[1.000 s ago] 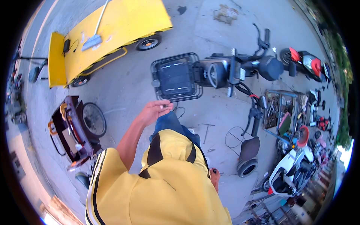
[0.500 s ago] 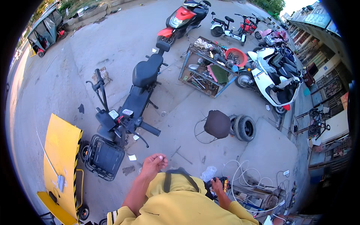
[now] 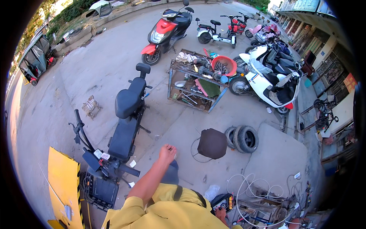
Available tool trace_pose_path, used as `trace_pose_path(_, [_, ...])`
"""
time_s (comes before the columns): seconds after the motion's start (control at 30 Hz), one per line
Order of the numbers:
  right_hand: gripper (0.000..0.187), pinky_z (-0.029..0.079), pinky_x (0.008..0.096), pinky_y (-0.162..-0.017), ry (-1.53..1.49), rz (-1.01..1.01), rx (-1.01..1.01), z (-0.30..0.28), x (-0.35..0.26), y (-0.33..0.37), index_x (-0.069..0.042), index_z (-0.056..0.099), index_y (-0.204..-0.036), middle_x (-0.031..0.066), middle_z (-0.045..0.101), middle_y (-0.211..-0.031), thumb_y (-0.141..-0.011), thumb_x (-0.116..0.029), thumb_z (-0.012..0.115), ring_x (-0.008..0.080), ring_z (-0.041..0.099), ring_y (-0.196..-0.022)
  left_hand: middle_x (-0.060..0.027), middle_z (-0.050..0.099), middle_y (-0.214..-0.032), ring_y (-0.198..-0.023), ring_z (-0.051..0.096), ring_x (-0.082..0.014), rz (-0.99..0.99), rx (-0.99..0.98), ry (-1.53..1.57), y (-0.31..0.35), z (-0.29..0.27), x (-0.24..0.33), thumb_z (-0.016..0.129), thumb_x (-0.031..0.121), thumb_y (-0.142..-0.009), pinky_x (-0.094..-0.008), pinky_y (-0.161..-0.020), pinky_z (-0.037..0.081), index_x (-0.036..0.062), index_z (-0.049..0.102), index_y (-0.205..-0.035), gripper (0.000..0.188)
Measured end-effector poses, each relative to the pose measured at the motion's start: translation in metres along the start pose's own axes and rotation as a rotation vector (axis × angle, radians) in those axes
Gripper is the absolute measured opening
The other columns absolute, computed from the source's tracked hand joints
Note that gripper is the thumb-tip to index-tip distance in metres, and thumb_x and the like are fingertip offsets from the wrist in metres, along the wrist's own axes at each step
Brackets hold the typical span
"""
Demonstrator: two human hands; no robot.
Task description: The person inflates the front and rear tires of a black electric scooter using a manual air pump with a pressure gauge. They connect the pump to the front tire valve, pump air, then repeat the process on the rear tire. The person also briefly handles a white cable and a red scooter tire before finishing the inflation task.
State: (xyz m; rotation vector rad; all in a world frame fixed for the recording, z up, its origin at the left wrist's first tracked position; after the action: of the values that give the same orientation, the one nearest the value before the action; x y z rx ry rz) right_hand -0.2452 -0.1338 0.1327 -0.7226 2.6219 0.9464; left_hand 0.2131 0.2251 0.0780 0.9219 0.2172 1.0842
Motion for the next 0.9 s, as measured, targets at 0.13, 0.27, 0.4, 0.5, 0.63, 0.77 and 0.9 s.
trace_pose_path(0.13, [0.043,0.053,0.0494,-0.088,0.028,0.129,0.153,0.027,0.087,-0.080,0.001,0.071,-0.105,0.0250,0.073,-0.100,-0.079,-0.033,0.076,0.0401,0.070,-0.095,-0.0177,0.049,-0.116,-0.095,0.052,-0.0278,0.014,0.063,0.016,-0.121,0.095,0.035,0.049,0.027,-0.104,-0.0398,-0.086,0.051,-0.0058,0.041,-0.132,0.044])
trace_pose_path(0.27, [0.041,0.054,0.0454,-0.081,-0.003,0.152,0.313,-0.006,0.027,-0.094,0.003,0.069,-0.105,0.0202,0.072,-0.093,-0.080,-0.029,0.077,0.0351,0.070,-0.087,-0.0187,0.049,-0.126,-0.102,0.053,-0.0299,0.170,-0.199,0.080,-0.178,0.306,0.119,0.053,0.024,-0.102,-0.0420,-0.091,0.051,-0.0039,0.039,-0.135,0.046])
trace_pose_path(0.4, [0.014,0.049,0.0289,-0.051,-0.612,0.146,0.209,-0.021,-0.070,-0.129,0.002,0.064,-0.099,0.0069,0.064,-0.077,-0.091,-0.009,0.069,0.0151,0.062,-0.065,-0.0176,0.057,-0.125,-0.117,0.058,-0.0310,0.147,-0.101,-0.297,-0.197,0.399,0.154,0.060,0.024,-0.099,-0.0404,-0.097,0.050,0.0003,0.050,-0.132,0.042])
trace_pose_path(0.5, [0.020,0.054,0.0302,-0.062,-0.610,0.001,0.244,-0.016,-0.124,-0.180,0.003,0.064,-0.102,0.0092,0.067,-0.080,-0.089,-0.011,0.069,0.0160,0.064,-0.068,-0.0110,0.065,-0.121,-0.114,0.063,-0.0255,0.155,-0.257,-0.741,-0.198,0.396,0.093,0.061,0.024,-0.099,-0.0409,-0.097,0.050,0.0046,0.056,-0.134,0.041])
trace_pose_path(0.63, [0.016,0.053,0.0268,-0.063,-0.934,-0.022,0.100,-0.031,-0.309,-0.199,-0.001,0.064,-0.109,0.0072,0.068,-0.088,-0.098,-0.012,0.065,0.0145,0.065,-0.071,-0.0104,0.065,-0.129,-0.121,0.060,-0.0186,-0.058,-0.886,-1.306,-0.109,0.319,-0.053,0.065,0.035,-0.099,-0.0386,-0.102,0.048,0.0045,0.050,-0.145,0.057])
trace_pose_path(0.77, [0.027,0.056,0.0288,-0.072,-1.283,-0.019,-0.136,-0.018,-0.420,-0.213,-0.001,0.061,-0.123,0.0079,0.070,-0.097,-0.101,-0.016,0.065,0.0167,0.068,-0.082,-0.0213,0.063,-0.128,-0.118,0.062,-0.0329,0.039,-1.238,-1.916,-0.013,0.285,-0.113,0.058,0.037,-0.102,-0.0425,-0.101,0.048,0.0036,0.048,-0.144,0.054])
trace_pose_path(0.9, [0.039,0.056,0.0310,-0.075,-1.178,0.006,-0.133,-0.008,-0.435,-0.220,-0.002,0.056,-0.132,0.0094,0.069,-0.103,-0.101,-0.023,0.065,0.0182,0.068,-0.085,-0.0216,0.070,-0.108,-0.100,0.068,-0.0377,0.040,-0.918,-2.065,-0.058,0.256,-0.095,0.051,0.031,-0.103,-0.0470,-0.086,0.052,0.0033,0.057,-0.130,0.039])
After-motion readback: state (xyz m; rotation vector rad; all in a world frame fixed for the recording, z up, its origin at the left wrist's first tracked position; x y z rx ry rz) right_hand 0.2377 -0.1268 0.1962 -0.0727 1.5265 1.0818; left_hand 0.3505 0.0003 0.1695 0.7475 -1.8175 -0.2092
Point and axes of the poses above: each hand's wrist, its own y-axis away from the middle knuckle, its own z-axis out of the palm, x = y × z, the point moved 9 cm from there along -y, towards the middle knuckle
